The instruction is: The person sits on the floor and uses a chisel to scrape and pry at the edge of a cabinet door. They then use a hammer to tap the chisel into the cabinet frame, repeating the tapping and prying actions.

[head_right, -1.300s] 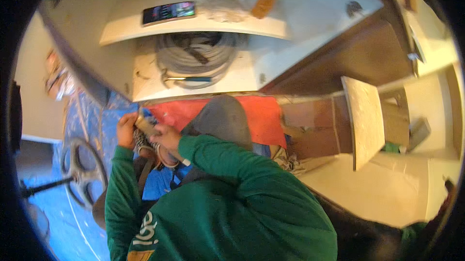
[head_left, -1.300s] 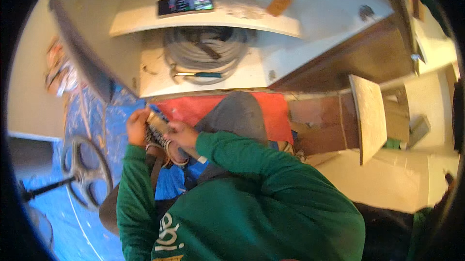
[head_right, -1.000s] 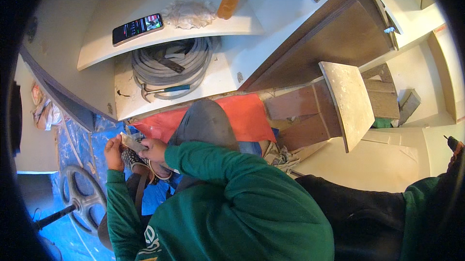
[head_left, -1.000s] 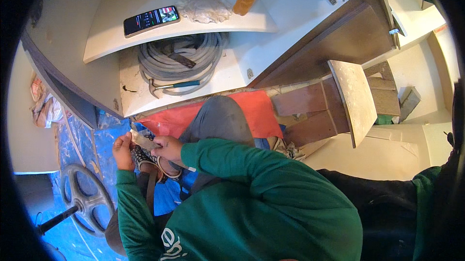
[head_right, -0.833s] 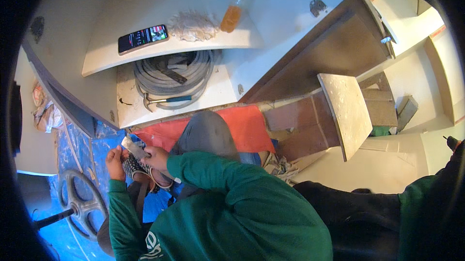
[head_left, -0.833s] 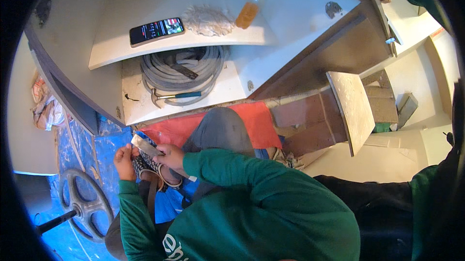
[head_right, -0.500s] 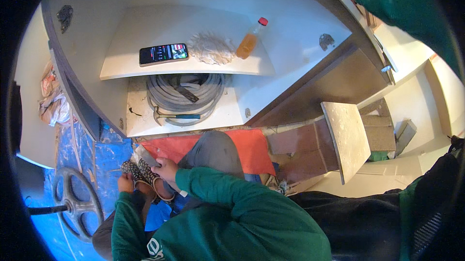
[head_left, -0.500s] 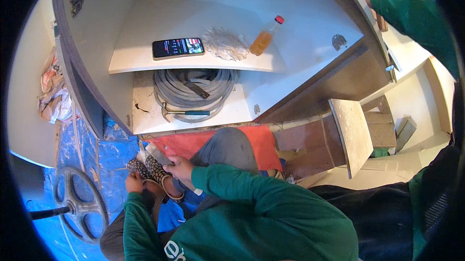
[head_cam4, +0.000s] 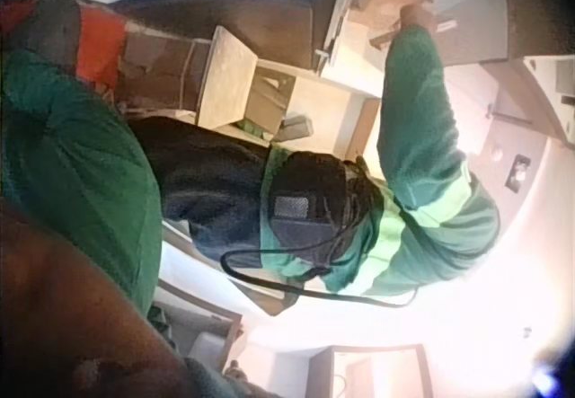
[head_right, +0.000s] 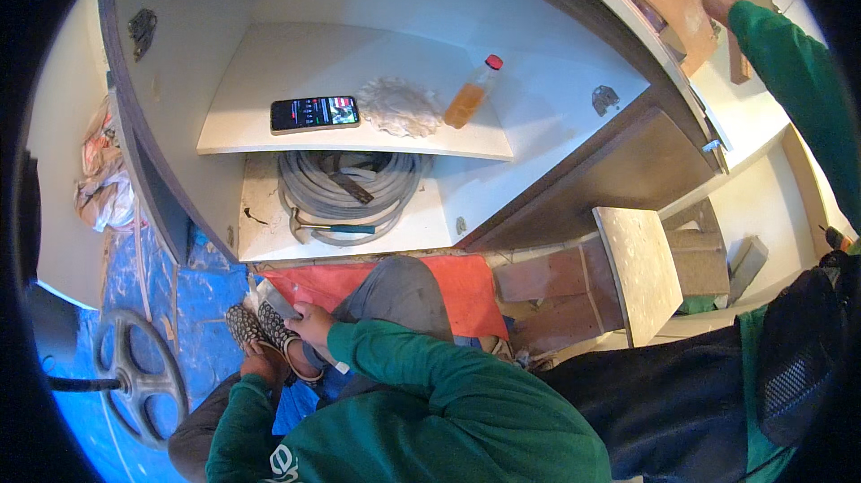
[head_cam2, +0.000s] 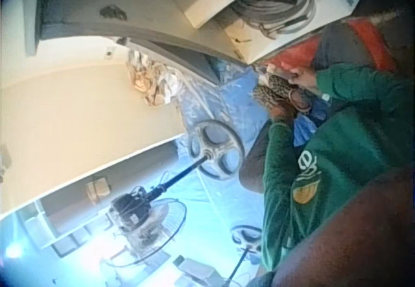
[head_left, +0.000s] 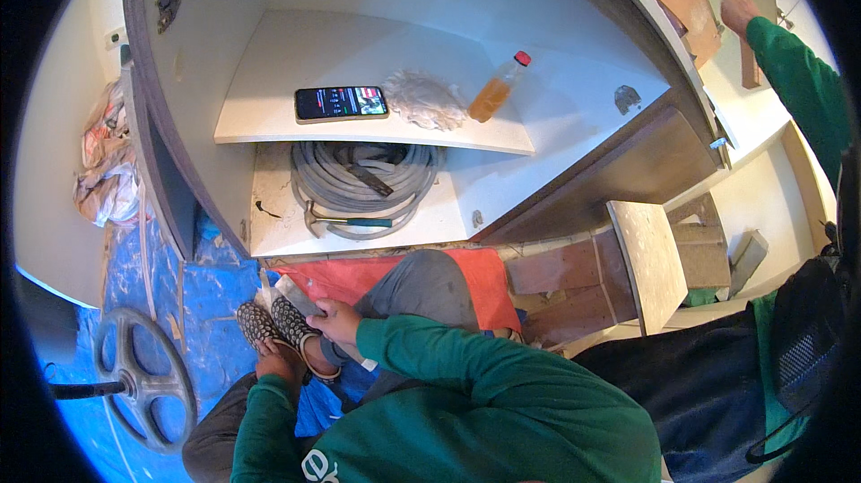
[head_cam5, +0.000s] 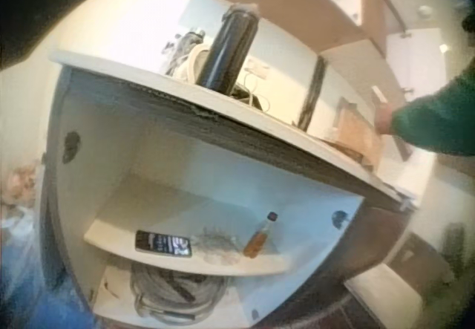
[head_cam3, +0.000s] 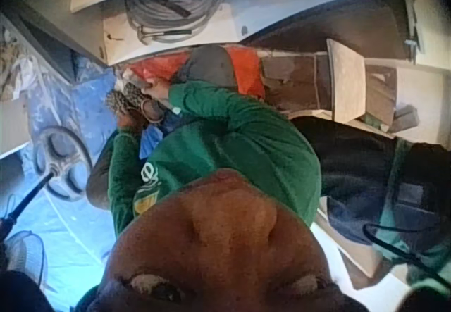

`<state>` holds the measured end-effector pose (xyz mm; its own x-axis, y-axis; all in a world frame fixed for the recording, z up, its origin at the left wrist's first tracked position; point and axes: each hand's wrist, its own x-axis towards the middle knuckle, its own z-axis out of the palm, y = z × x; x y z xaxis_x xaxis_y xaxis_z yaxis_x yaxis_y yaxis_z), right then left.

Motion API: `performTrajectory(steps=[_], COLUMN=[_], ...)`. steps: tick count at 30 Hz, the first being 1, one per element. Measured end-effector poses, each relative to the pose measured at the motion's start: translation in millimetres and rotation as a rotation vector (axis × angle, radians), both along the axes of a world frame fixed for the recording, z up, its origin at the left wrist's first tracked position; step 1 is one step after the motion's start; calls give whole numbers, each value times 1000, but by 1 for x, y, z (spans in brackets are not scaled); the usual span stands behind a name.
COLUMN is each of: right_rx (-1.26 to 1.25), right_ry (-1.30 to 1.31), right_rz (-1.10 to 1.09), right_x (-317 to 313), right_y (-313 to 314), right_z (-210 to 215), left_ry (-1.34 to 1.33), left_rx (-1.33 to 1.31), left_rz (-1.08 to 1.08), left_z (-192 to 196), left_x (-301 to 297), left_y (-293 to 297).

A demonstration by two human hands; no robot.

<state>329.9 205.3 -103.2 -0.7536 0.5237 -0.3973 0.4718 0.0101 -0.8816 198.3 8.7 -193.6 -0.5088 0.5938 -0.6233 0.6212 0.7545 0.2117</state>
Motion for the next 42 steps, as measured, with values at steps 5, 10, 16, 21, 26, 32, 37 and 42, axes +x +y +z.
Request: performTrajectory(steps=[5,10,16,21,26,32,37,42], right_rx=[94,2,-366,-461,-178,-168,-168,-193], right_ry=[69,-5,158,292,404,470,491,493], right_rz=[18,37,-69,-47,-64,-139,-122,-113], right_x=[-17,-21,-9,40,105,136,140,140], right_y=[-6,-8,5,42,89,99,101,96], right_z=[0,20,48,140,187,169,164,162], left_ry=[91,151,134,209,320,328,272,257], left_rx=[-147,-112,163,198,214,181,155,116], left_rz=[-98,-247,-119,-201,-291,-393,-421,-529], left_z=[6,2,29,29,38,48,47,17], left_x=[-1,-3,-3,-7,-3,1,4,3], left_y=[-12,-24,-17,-27,-30,-24,-21,-31])
